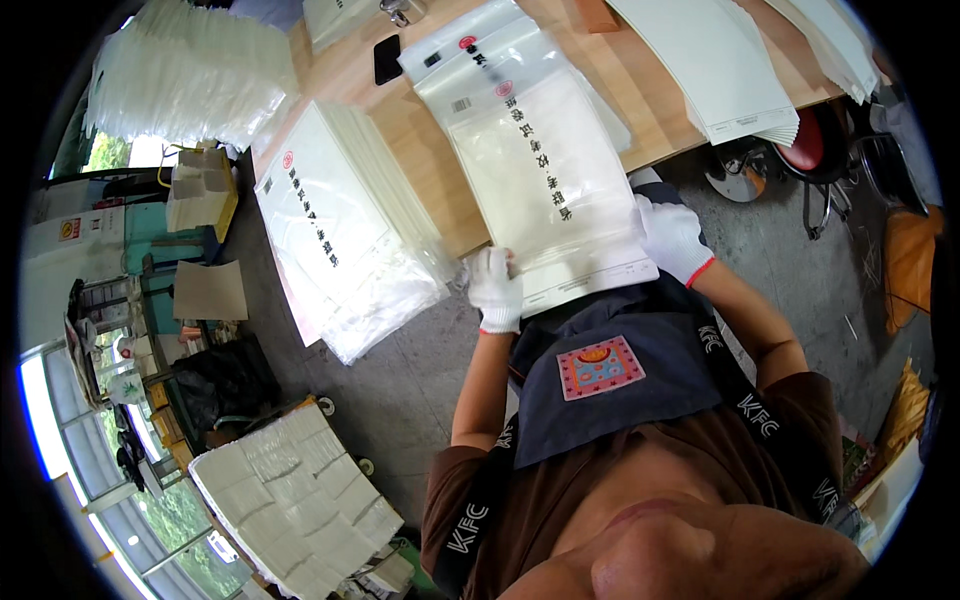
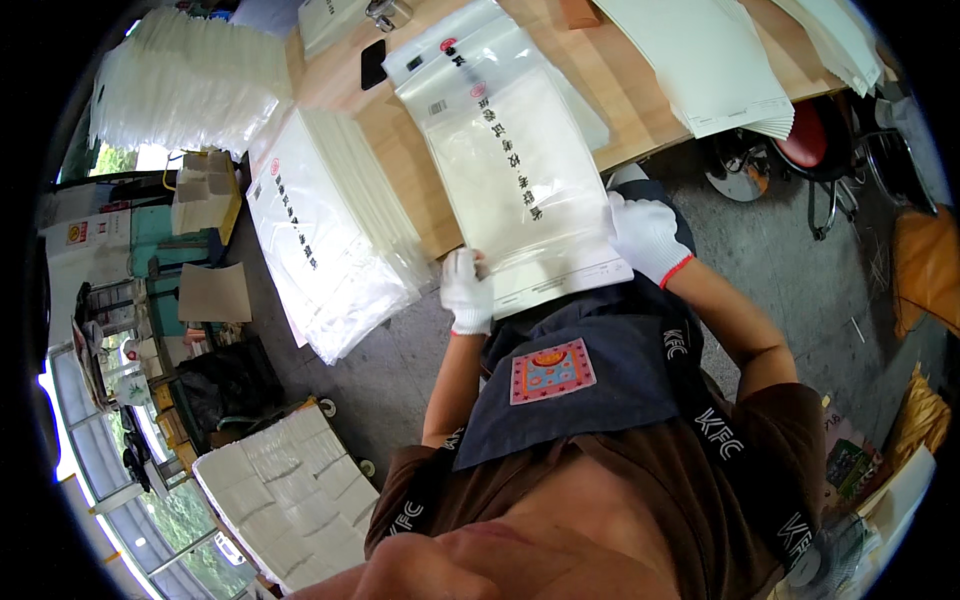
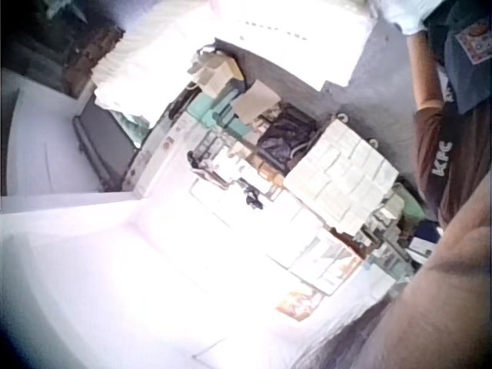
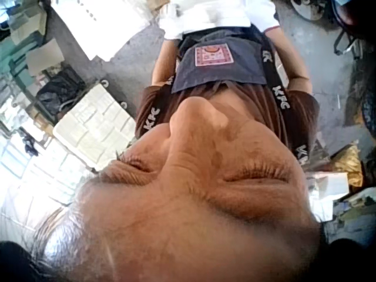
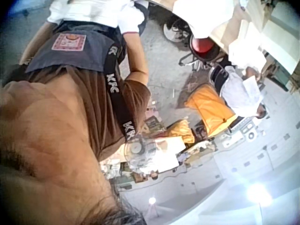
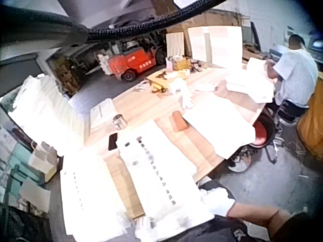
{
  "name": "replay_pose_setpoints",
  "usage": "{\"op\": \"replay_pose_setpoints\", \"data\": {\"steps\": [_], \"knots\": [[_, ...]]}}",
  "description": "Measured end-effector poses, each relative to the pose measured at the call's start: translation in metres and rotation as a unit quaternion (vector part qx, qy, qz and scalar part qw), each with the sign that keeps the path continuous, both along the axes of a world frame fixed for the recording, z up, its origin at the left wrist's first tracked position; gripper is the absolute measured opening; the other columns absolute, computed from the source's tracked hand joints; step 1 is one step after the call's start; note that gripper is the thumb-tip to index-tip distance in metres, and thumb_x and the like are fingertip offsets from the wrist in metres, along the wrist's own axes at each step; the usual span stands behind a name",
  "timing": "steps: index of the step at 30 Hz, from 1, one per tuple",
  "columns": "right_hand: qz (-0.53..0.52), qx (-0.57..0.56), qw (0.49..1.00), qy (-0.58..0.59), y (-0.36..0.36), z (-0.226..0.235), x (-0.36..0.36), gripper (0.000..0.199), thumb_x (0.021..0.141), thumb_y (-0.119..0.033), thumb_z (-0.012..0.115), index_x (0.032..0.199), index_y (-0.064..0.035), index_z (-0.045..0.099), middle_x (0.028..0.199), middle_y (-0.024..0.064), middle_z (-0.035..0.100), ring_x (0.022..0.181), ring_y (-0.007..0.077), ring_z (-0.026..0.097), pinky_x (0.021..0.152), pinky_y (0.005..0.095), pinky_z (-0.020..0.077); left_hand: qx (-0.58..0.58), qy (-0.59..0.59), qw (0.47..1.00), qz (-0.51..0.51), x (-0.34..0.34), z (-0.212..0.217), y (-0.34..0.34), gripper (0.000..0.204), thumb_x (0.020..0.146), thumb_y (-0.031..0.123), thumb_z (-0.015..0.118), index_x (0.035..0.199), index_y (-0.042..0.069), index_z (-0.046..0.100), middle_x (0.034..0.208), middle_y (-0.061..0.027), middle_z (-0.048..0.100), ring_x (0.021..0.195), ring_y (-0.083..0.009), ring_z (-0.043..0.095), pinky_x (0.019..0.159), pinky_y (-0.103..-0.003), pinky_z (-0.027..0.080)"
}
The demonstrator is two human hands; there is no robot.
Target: The person repeatedly picks up stacks of white paper documents, places them into clear plastic bags, and sets the filled bags aside on the table. The process is repeated continuously with new stacks of paper and fresh bags.
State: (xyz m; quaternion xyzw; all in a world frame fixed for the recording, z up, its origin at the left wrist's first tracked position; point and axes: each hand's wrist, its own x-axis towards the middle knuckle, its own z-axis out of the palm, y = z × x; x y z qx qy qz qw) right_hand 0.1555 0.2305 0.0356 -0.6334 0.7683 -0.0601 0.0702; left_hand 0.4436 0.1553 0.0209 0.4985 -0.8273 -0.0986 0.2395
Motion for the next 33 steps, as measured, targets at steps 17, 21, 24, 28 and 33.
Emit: {"op": "replay_pose_setpoints", "data": {"steps": [17, 21, 24, 28, 33], "knots": [[0.036, -0.076, 0.995, -0.053, 0.050, 0.025, -0.004, 0.020, 0.088, -0.019, 0.047, 0.073, -0.0069, 0.054, 0.052, 0.0120, 0.055, 0.047, 0.0311, 0.059, 0.039, 0.0430, 0.0431, 0.015, 0.138, 0.988, -0.066, -0.007, 0.042, 0.053, 0.017, 0.067, 0.002, 0.064, 0.077, 0.008, 0.053, 0.077, -0.0097, 0.053, 0.062, -0.0298, 0.055, 0.052, -0.039, 0.044], [0.062, 0.153, 0.981, -0.098, 0.079, 0.017, -0.007, 0.030, 0.089, -0.029, 0.041, 0.078, -0.0061, 0.058, 0.066, 0.0180, 0.063, 0.060, 0.0375, 0.063, 0.055, 0.0524, 0.0476, 0.070, 0.129, 0.972, -0.182, 0.030, 0.007, 0.082, 0.021, 0.066, -0.002, 0.062, 0.084, 0.006, 0.057, 0.087, -0.0134, 0.057, 0.069, -0.0303, 0.059, 0.058, -0.037, 0.048], [0.056, 0.170, 0.965, -0.189, 0.087, -0.001, -0.018, 0.030, 0.090, -0.030, 0.040, 0.087, -0.0082, 0.062, 0.087, 0.0166, 0.067, 0.079, 0.0328, 0.066, 0.071, 0.0465, 0.0498, 0.206, 0.220, 0.952, -0.054, 0.054, 0.007, 0.100, 0.018, 0.076, 0.006, 0.060, 0.094, 0.004, 0.058, 0.100, -0.0159, 0.060, 0.089, -0.0305, 0.061, 0.075, -0.037, 0.049], [-0.127, -0.057, 0.906, -0.399, 0.039, -0.059, -0.038, 0.033, 0.095, -0.034, 0.045, 0.110, -0.0079, 0.059, 0.093, 0.0136, 0.067, 0.088, 0.0319, 0.064, 0.079, 0.0410, 0.0485, 0.107, 0.139, 0.977, 0.125, 0.042, -0.063, 0.045, 0.034, 0.088, 0.030, 0.058, 0.109, 0.002, 0.057, 0.107, -0.0210, 0.059, 0.099, -0.0395, 0.057, 0.091, -0.043, 0.042], [-0.135, 0.130, 0.670, -0.718, -0.001, -0.067, -0.001, 0.038, 0.093, -0.033, 0.054, 0.122, -0.0080, 0.054, 0.090, 0.0048, 0.065, 0.068, 0.0165, 0.060, 0.059, 0.0271, 0.0467, 0.348, 0.394, 0.847, 0.081, 0.032, -0.035, 0.005, 0.034, 0.089, 0.021, 0.062, 0.113, -0.002, 0.053, 0.099, -0.0119, 0.061, 0.077, -0.0217, 0.058, 0.076, -0.035, 0.048]]}}
